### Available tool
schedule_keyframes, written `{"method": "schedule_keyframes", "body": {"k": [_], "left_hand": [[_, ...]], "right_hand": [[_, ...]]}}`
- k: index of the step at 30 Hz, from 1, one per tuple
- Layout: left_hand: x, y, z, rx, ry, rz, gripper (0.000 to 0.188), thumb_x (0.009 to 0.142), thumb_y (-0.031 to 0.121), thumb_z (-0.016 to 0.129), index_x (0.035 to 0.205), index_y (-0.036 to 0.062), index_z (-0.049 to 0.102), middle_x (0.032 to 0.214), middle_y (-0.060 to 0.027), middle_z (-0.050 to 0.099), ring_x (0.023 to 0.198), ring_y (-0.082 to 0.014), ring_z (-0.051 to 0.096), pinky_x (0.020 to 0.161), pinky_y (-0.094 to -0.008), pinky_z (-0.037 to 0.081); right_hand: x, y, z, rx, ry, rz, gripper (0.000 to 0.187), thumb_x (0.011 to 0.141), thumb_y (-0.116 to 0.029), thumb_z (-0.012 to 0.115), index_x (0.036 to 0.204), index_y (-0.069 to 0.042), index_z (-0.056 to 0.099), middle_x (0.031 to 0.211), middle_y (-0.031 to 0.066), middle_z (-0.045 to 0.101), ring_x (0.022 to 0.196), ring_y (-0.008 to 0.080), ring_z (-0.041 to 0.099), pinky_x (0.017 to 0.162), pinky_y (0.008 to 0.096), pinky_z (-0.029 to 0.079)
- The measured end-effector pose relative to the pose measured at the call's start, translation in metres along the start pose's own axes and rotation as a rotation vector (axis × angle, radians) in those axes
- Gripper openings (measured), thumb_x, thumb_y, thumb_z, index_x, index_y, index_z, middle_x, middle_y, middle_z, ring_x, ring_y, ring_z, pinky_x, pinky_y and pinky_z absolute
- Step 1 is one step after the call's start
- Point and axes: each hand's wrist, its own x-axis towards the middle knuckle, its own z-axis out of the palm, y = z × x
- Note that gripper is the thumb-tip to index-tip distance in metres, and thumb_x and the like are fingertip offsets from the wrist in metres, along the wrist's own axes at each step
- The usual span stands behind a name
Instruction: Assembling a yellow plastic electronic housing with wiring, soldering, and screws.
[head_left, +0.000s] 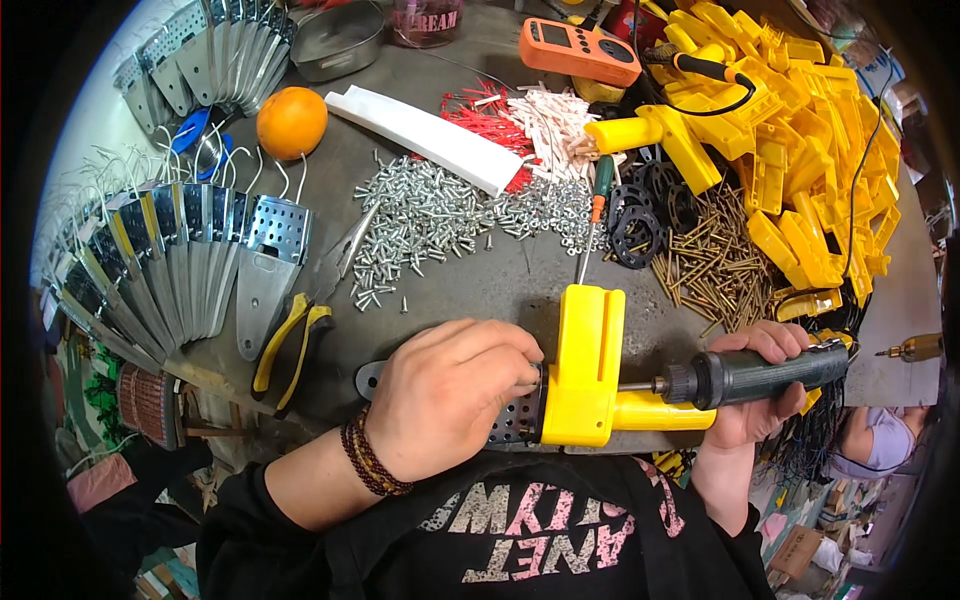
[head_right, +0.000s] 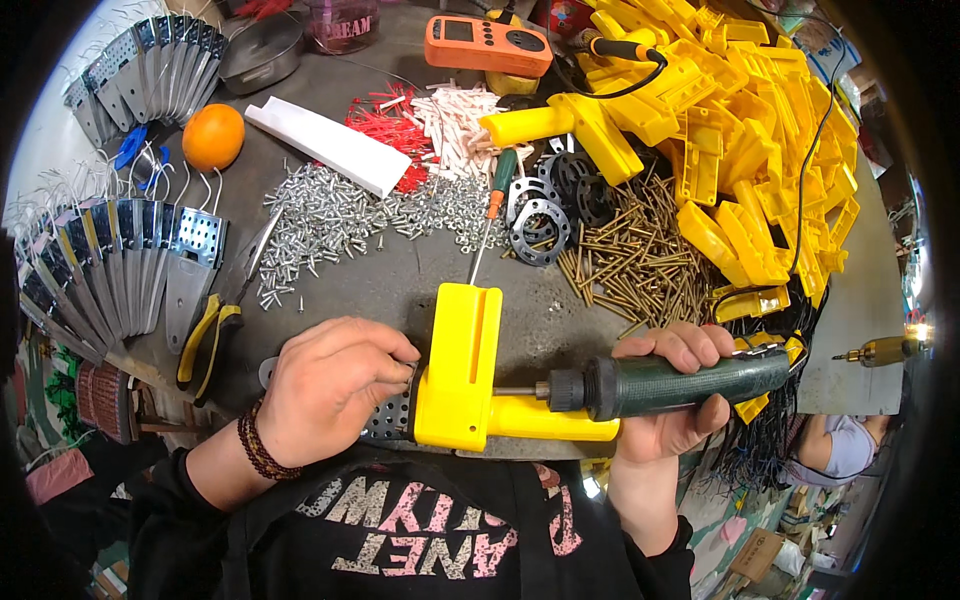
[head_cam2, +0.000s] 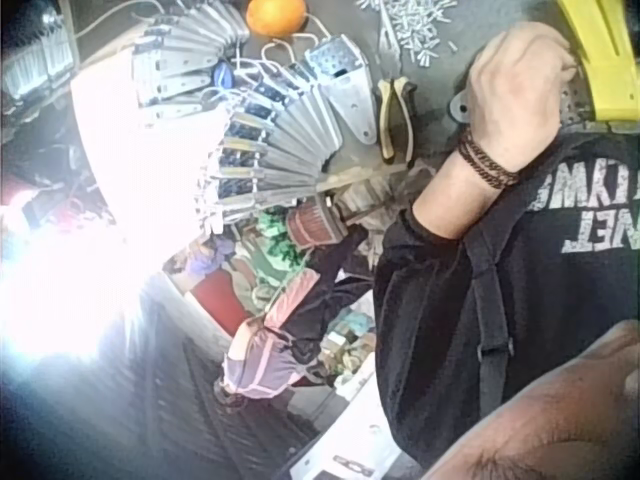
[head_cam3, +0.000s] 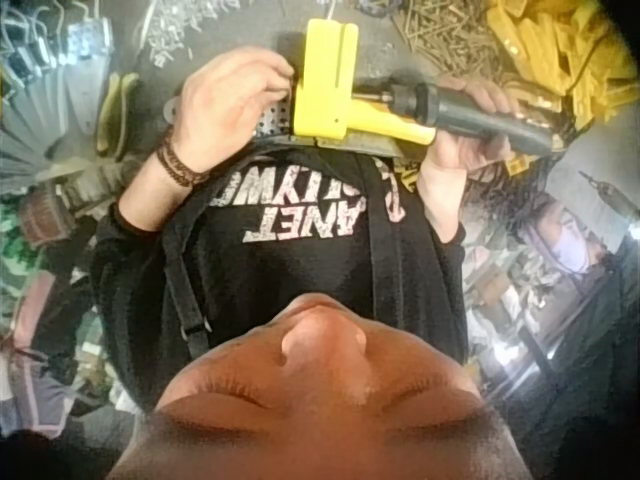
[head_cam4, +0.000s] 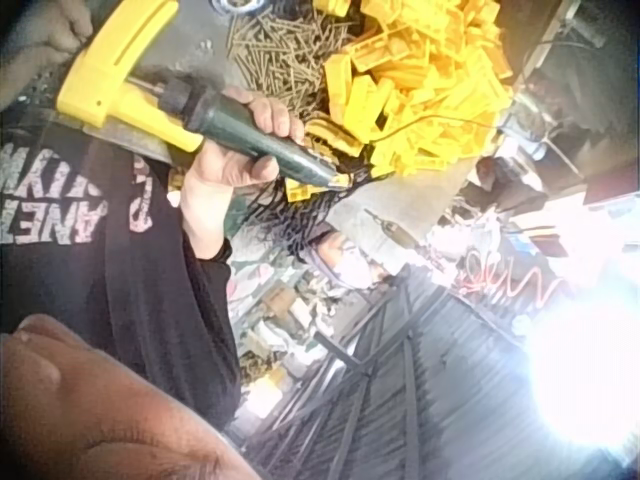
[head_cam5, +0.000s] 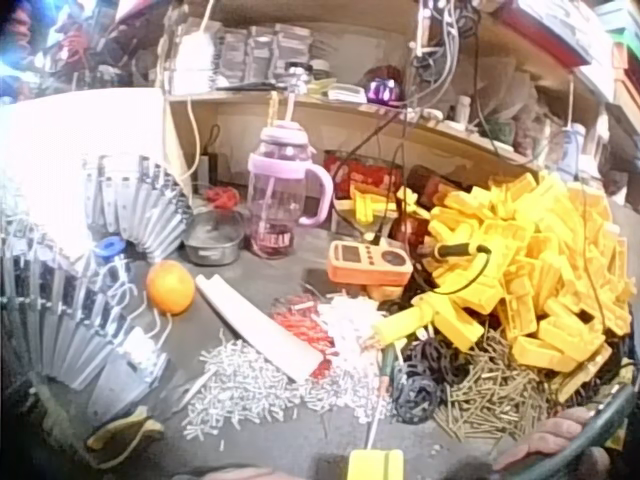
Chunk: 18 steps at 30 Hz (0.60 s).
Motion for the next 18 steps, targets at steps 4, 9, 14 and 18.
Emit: {"method": "schedule_keyframes", "body": {"k": [4, 9, 14, 18], "left_hand": [[-0.005, -0.001, -0.002, 0.015, 0.012, -0.008, 0.019, 0.070, -0.003, 0.074, 0.085, 0.0029, 0.063, 0.098, -0.0107, 0.068, 0.089, -0.0313, 0.066, 0.076, -0.0380, 0.053], [-0.024, 0.010, -0.028, 0.322, 0.059, -0.034, 0.027, 0.070, 0.005, 0.077, 0.094, 0.0055, 0.065, 0.108, -0.0084, 0.066, 0.100, -0.0302, 0.061, 0.085, -0.0408, 0.048], [-0.089, 0.025, -0.080, 1.053, 0.127, -0.483, 0.032, 0.071, 0.016, 0.076, 0.095, 0.0027, 0.059, 0.116, -0.0170, 0.057, 0.103, -0.0356, 0.055, 0.092, -0.0443, 0.040], [-0.117, 0.008, -0.069, 1.085, 0.228, -0.410, 0.029, 0.077, 0.015, 0.072, 0.096, 0.0002, 0.057, 0.119, -0.0188, 0.056, 0.108, -0.0354, 0.054, 0.093, -0.0457, 0.040]], "right_hand": [[-0.002, 0.003, 0.002, 0.018, 0.072, -0.004, 0.062, 0.071, -0.001, 0.081, 0.123, -0.022, 0.055, 0.104, -0.0087, 0.053, 0.098, 0.0093, 0.053, 0.107, 0.0419, 0.030], [-0.002, -0.004, -0.002, -0.056, 0.093, -0.004, 0.067, 0.070, -0.003, 0.083, 0.127, -0.023, 0.053, 0.104, -0.0089, 0.052, 0.098, 0.0094, 0.052, 0.107, 0.0411, 0.030], [-0.002, -0.006, -0.003, -0.069, 0.083, -0.008, 0.067, 0.072, -0.004, 0.081, 0.129, -0.022, 0.052, 0.105, -0.0067, 0.051, 0.100, 0.0105, 0.051, 0.108, 0.0416, 0.030], [0.003, -0.006, -0.007, -0.055, 0.072, 0.001, 0.066, 0.074, -0.003, 0.079, 0.130, -0.021, 0.050, 0.107, -0.0056, 0.051, 0.100, 0.0111, 0.051, 0.109, 0.0422, 0.030]]}}
